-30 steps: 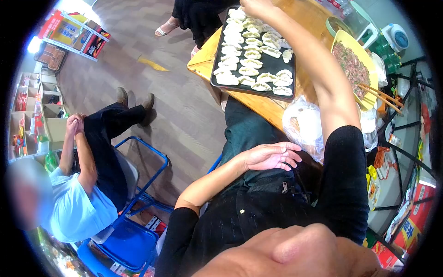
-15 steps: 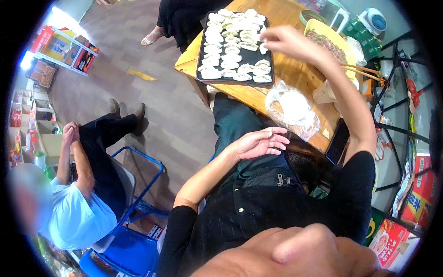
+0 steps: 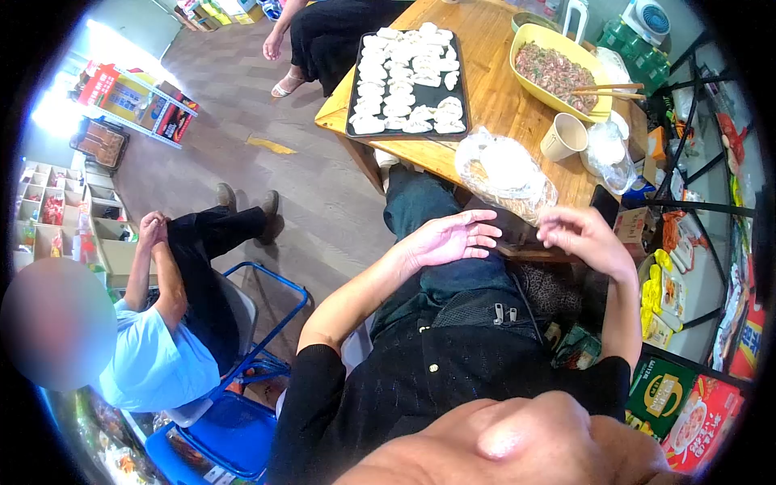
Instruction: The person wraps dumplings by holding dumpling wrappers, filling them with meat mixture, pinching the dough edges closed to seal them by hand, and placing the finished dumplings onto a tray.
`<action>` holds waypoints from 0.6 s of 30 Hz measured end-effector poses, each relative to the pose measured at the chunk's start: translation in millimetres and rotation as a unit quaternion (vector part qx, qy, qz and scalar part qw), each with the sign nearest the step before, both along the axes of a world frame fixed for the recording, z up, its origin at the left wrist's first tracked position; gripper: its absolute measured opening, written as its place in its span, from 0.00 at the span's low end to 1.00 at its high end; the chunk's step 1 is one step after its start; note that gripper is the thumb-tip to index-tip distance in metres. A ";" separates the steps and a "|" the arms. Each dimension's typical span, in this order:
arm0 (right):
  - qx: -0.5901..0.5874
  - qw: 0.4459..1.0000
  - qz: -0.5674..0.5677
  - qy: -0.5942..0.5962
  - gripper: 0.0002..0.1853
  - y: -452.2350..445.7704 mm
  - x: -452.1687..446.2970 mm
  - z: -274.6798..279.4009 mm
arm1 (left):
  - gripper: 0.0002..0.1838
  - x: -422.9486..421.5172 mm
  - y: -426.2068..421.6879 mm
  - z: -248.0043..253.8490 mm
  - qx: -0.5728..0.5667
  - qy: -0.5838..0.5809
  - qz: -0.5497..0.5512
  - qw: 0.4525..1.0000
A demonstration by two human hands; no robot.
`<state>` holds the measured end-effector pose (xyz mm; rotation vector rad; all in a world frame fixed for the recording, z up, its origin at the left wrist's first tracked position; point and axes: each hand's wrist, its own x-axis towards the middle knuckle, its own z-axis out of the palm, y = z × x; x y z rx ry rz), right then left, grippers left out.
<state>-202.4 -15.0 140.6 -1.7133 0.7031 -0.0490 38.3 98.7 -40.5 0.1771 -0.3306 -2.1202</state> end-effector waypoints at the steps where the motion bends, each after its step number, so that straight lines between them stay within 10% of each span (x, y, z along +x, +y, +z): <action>1: 0.032 0.999 -0.007 -0.010 0.12 5.9 -8.0 -3.4 | 0.27 0.3 0.7 3.3 0.009 -0.010 -0.003 1.000; 18: 0.161 0.972 0.154 -0.069 0.22 -23.7 -45.2 -54.9 | 0.19 33.5 -13.8 81.3 -0.136 -0.415 0.005 0.900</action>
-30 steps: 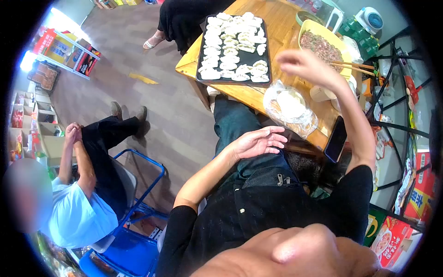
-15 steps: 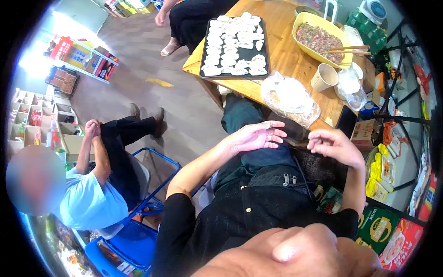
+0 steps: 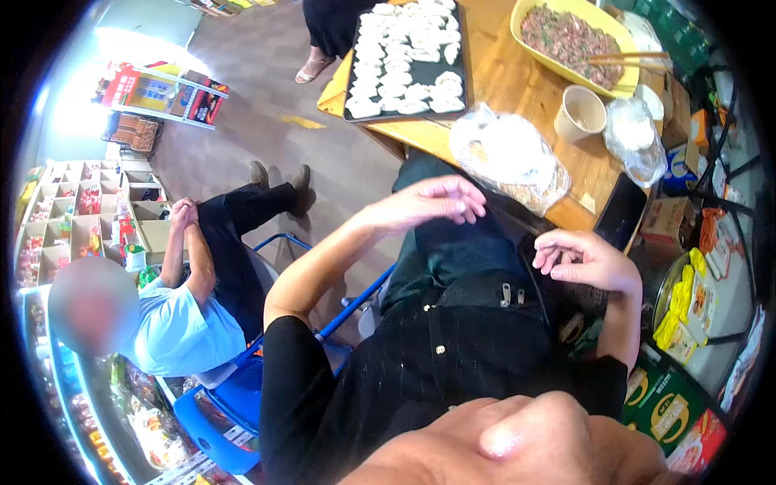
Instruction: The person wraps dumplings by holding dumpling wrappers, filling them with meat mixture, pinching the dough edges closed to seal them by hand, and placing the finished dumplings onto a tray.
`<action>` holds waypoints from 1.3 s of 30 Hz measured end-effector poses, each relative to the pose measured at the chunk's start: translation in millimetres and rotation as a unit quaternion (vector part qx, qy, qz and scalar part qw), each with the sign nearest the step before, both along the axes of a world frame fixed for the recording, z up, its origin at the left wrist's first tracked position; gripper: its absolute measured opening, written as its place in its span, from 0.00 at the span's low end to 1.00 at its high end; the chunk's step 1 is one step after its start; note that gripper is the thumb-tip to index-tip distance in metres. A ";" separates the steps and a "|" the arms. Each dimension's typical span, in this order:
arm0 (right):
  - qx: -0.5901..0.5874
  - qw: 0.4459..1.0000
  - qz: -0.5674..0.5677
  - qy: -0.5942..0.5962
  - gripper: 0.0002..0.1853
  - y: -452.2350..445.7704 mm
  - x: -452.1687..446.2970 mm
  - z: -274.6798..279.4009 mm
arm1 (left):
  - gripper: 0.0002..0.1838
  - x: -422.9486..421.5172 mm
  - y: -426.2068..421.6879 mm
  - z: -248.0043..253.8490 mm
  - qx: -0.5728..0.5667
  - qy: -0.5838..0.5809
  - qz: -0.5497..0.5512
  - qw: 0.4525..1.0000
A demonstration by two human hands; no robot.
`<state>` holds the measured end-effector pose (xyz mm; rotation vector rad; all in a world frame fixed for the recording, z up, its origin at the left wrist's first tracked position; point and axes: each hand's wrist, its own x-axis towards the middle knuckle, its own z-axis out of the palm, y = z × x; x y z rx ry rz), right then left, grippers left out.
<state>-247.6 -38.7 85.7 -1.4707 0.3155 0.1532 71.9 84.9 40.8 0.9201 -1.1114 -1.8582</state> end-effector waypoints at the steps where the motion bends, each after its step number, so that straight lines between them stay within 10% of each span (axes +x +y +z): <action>1: 0.006 1.000 0.004 -0.009 0.22 -2.1 -1.6 -3.3 | 0.15 -0.6 -4.0 6.6 -0.013 -0.008 0.025 1.000; 15: 0.022 1.000 0.008 -0.011 0.19 -4.3 -5.5 -14.3 | 0.06 -23.3 -77.5 19.3 -0.213 -0.355 0.181 0.892; 17: 0.018 0.999 0.017 -0.023 0.19 -3.8 -4.4 -17.2 | 0.09 -24.0 -99.8 14.1 -0.421 -0.472 0.119 0.766; 22: 0.029 0.999 0.002 -0.032 0.19 0.6 -5.3 -17.5 | 0.13 -32.5 -130.7 -2.1 -0.486 -0.559 0.034 0.671; 33: 0.098 0.986 -0.119 -0.061 0.16 8.6 -7.2 -25.5 | 0.05 -25.1 -141.6 16.9 -0.540 -0.545 0.016 0.642; 39: -0.275 0.859 -0.397 -0.169 0.25 0.7 45.7 -21.0 | 0.06 -23.8 -115.1 51.7 -0.486 -0.509 0.058 0.708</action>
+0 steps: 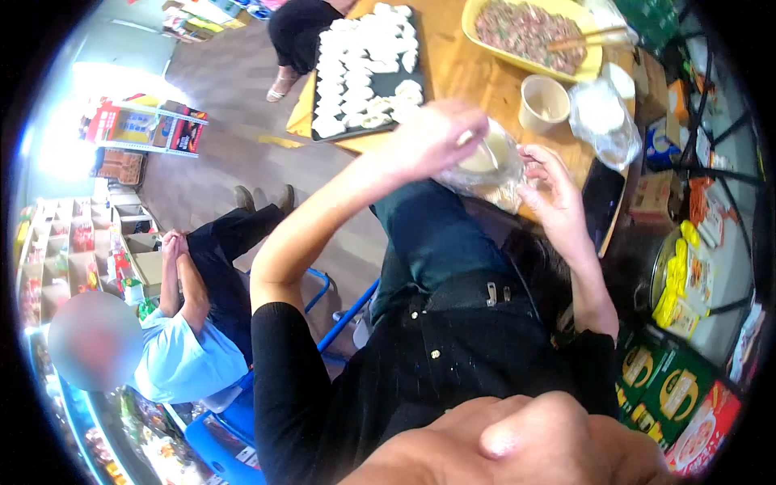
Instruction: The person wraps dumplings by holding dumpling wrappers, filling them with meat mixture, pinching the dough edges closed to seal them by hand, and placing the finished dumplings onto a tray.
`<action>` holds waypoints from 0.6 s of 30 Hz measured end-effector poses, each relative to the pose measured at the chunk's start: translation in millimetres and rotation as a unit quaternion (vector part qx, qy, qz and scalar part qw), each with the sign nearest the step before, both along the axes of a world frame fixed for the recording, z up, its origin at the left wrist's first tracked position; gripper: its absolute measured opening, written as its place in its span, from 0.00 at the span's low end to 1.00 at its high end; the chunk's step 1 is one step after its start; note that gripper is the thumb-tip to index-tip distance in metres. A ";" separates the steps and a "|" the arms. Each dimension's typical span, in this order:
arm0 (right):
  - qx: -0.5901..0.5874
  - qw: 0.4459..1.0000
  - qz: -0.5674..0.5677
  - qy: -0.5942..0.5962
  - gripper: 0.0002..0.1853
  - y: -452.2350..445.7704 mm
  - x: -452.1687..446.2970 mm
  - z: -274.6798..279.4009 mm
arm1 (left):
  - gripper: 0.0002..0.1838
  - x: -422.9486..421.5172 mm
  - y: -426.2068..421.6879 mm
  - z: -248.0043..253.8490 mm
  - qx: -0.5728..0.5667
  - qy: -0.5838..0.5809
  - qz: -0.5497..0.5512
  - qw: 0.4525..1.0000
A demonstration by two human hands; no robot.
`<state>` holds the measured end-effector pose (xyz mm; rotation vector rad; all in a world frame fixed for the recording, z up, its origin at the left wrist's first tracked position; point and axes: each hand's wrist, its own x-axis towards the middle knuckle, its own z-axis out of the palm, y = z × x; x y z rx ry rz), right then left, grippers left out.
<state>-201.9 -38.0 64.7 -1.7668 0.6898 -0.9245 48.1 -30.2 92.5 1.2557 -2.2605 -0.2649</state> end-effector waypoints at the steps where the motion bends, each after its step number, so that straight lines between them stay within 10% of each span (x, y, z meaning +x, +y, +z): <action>1: -0.019 0.999 -0.008 0.027 0.28 -2.7 10.5 0.4 | 0.06 -3.1 7.2 6.5 0.000 0.004 -0.005 1.000; 10: 0.049 0.990 0.106 0.082 0.10 1.6 42.4 11.6 | 0.09 -2.9 57.7 20.1 0.004 0.057 0.004 0.998; 14: -0.041 0.982 0.131 0.132 0.10 13.0 46.5 33.0 | 0.23 5.6 78.7 -3.4 0.148 0.291 0.042 0.944; 18: 0.076 0.943 0.260 0.196 0.11 33.5 63.9 51.1 | 0.45 -6.6 92.5 -58.7 0.403 0.706 -0.120 0.570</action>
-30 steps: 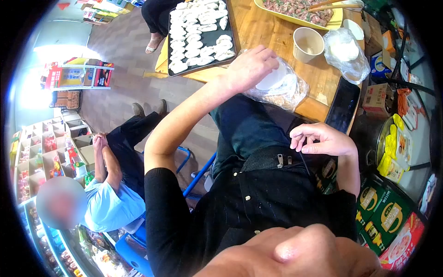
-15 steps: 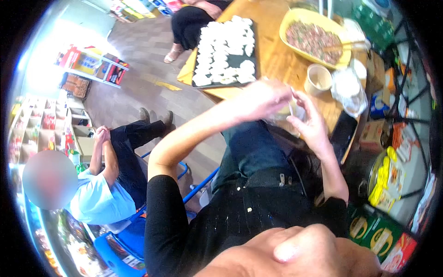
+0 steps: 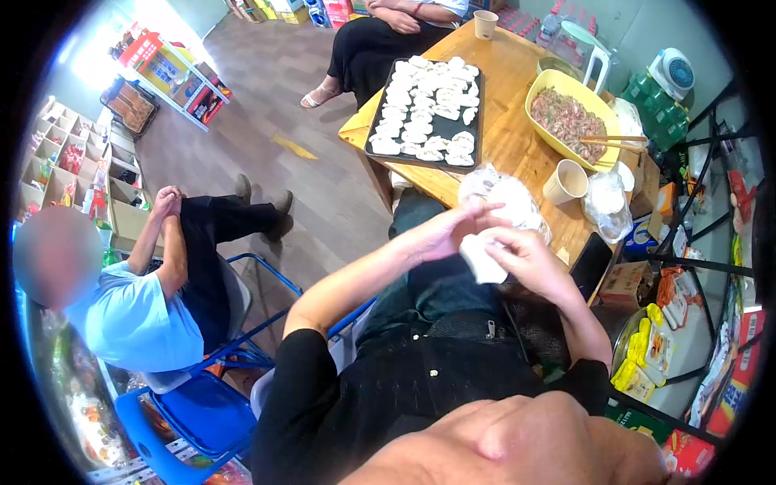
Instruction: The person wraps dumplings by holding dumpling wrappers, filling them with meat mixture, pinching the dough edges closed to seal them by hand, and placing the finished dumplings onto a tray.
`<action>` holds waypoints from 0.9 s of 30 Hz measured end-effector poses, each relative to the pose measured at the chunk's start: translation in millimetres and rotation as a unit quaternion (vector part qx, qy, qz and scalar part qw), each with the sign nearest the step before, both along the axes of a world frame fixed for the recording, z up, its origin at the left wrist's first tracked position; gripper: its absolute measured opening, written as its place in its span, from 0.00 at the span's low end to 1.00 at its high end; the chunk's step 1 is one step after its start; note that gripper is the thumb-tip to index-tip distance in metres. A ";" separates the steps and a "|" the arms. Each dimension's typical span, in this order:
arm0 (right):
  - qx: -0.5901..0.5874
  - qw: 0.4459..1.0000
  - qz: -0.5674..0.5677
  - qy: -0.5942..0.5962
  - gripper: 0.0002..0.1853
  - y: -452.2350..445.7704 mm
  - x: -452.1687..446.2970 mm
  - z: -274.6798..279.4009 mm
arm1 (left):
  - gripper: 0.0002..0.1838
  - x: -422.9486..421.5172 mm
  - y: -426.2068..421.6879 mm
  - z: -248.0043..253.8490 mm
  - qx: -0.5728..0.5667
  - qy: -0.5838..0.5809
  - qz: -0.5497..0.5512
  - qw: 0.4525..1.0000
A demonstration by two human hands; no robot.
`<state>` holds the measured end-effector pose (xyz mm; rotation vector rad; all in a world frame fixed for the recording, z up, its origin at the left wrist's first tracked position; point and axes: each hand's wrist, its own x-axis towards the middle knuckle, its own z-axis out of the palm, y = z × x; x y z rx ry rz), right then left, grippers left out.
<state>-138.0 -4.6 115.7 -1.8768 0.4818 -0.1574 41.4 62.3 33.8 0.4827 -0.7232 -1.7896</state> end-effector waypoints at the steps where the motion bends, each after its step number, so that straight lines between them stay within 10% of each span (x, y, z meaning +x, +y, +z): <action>1: -0.096 0.991 0.041 -0.082 0.11 3.6 7.0 -8.0 | 0.47 -4.7 6.8 -5.1 0.051 0.085 -0.005 0.995; 10: -0.403 0.915 0.005 0.028 0.10 5.0 27.0 -29.2 | 0.38 -22.9 55.3 -37.9 0.161 0.380 0.017 0.911; 16: -0.456 0.889 -0.036 -0.012 0.08 1.8 21.2 -31.6 | 0.34 -25.7 61.4 -20.1 0.168 0.339 0.017 0.925; 25: 0.006 0.906 -0.418 -0.074 0.10 -113.1 -62.7 1.8 | 0.37 -9.0 40.4 -4.4 0.148 0.403 0.132 0.893; 27: -0.070 0.908 -0.395 -0.122 0.15 -161.3 -84.3 -13.6 | 0.40 -3.6 37.1 3.3 0.127 0.419 0.140 0.888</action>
